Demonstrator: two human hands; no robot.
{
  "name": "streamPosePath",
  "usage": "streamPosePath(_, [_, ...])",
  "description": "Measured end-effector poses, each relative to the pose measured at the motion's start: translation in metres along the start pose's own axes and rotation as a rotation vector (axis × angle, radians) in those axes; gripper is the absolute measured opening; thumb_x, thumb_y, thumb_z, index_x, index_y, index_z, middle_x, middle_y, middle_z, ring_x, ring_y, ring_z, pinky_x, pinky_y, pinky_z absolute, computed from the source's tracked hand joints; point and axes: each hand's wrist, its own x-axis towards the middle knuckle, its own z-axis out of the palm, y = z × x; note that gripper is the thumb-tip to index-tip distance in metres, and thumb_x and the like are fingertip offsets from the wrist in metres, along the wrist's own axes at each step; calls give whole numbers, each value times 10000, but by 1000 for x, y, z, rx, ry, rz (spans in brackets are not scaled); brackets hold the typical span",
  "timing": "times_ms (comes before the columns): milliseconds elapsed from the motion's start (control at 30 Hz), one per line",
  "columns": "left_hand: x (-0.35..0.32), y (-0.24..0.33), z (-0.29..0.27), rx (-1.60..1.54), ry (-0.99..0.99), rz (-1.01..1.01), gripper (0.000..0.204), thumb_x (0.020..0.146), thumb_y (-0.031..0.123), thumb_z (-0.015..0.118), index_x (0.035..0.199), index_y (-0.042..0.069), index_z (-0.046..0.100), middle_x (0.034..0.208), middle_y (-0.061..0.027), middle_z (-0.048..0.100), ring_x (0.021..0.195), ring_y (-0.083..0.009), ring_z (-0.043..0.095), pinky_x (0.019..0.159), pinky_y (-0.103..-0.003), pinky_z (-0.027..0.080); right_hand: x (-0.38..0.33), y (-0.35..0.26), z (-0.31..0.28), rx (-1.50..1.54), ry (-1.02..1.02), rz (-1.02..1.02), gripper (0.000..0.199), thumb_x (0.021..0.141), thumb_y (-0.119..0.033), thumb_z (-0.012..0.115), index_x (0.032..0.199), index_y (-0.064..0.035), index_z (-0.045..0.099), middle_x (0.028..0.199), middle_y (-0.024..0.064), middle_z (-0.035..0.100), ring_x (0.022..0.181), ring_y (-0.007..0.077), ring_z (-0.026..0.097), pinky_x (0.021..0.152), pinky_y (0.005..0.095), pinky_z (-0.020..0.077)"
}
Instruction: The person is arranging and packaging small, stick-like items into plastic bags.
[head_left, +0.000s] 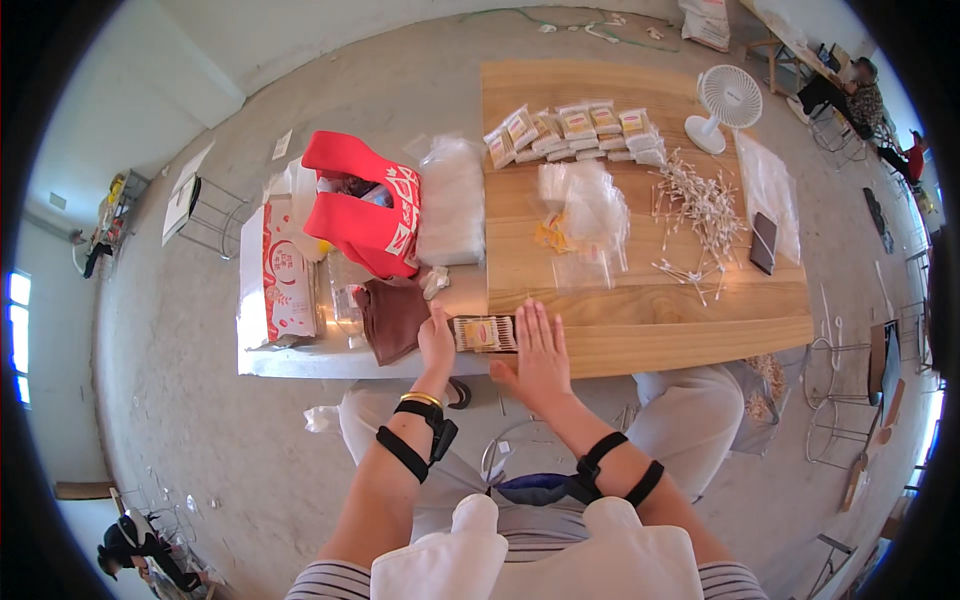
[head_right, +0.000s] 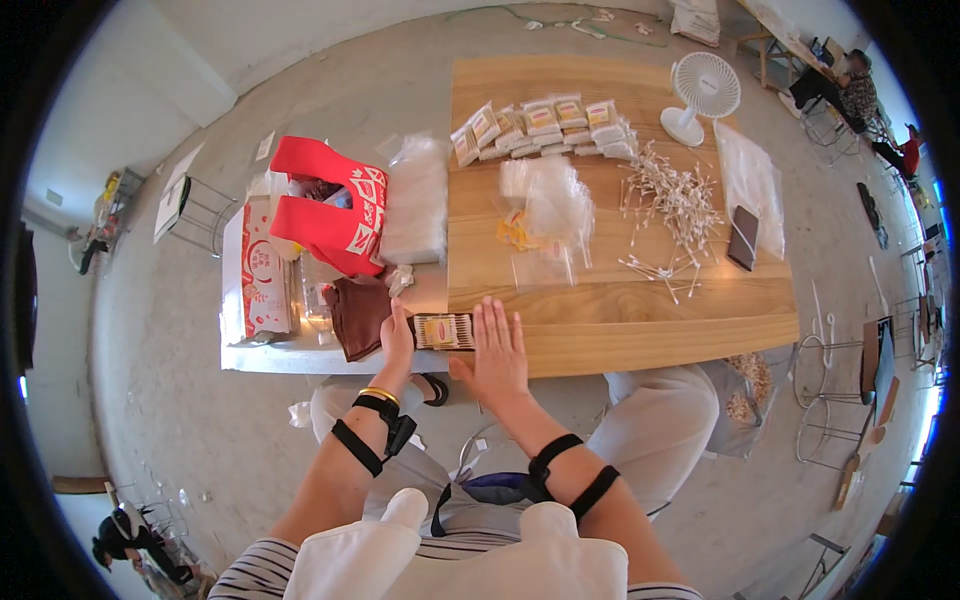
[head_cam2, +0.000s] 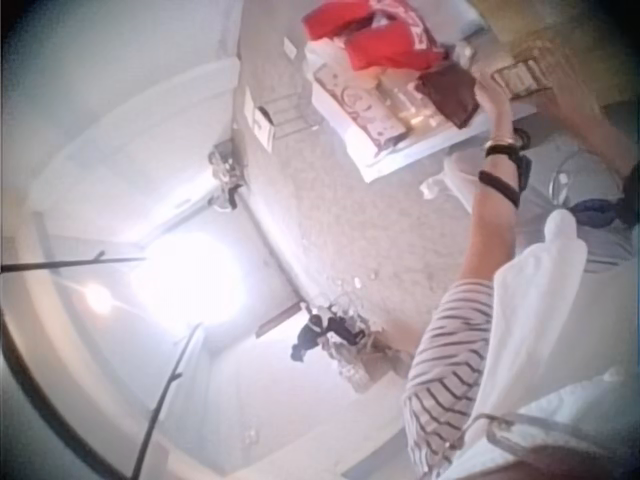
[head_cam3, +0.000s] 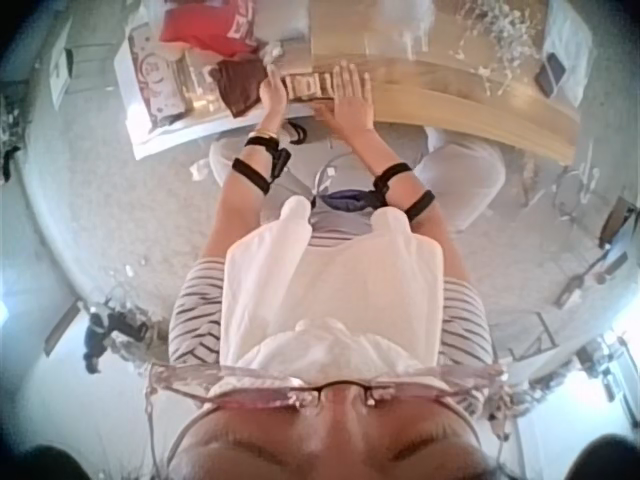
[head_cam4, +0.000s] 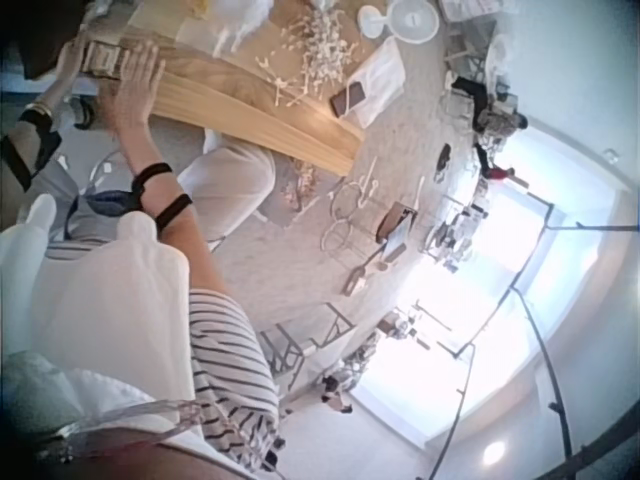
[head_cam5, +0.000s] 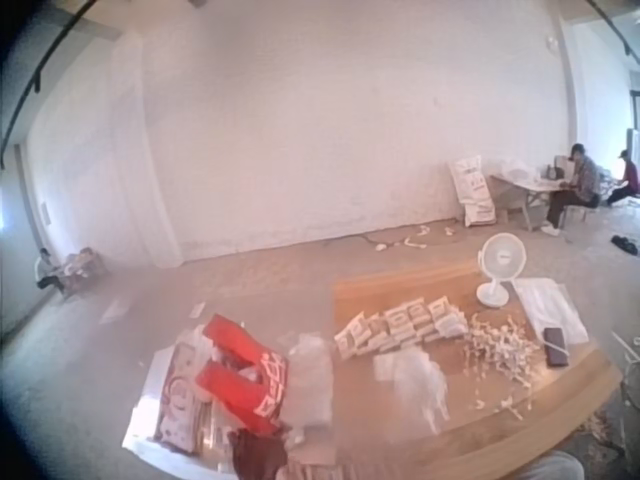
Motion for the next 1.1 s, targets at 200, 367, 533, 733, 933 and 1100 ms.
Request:
streamPosePath(200, [13,-13,0,190,-106,187,584,1028,468,475,823,-54,637,707,-261,603,675,-409,596,669,-495,452,8,-10,-1,-30,-50,-76,986,898,-609,555,1555,47,223,1653,198,165,1549,313,103,1247,505,75])
streamPosePath(367, [14,-15,6,153,-38,309,562,1026,443,475,771,-33,632,726,-258,628,703,-429,626,682,-507,468,8,-10,1,83,58,-109,874,904,-512,601,1512,48,313,1609,227,250,1508,348,210,1224,501,166])
streamPosePath(533, [-3,4,-24,247,-110,202,445,1031,409,462,1012,3,642,950,-236,668,890,-401,637,806,-501,482,1,58,-39,328,267,-128,562,881,-272,672,1365,-29,521,1414,196,488,1275,403,470,1082,533,350])
streamPosePath(733, [-65,46,-14,460,-74,738,387,930,225,632,1244,22,532,1257,-184,549,1249,-390,482,1051,-521,348,-5,206,-80,-30,446,437,590,835,-211,714,1373,-72,513,1425,172,469,1356,366,393,1121,507,311])
streamPosePath(933, [-133,86,34,363,-528,921,590,862,182,681,1378,21,443,1445,-236,392,1383,-443,344,1162,-546,262,9,236,-89,-3,420,396,176,807,-184,725,961,-109,685,1134,87,574,1170,316,487,1022,463,384])
streamPosePath(1100, [-142,120,86,540,-623,1086,777,873,236,669,1498,-33,294,1582,-258,237,1485,-450,196,1223,-543,153,-4,195,-66,67,445,205,84,791,-149,705,857,-115,667,1026,53,575,1084,295,505,965,455,403])
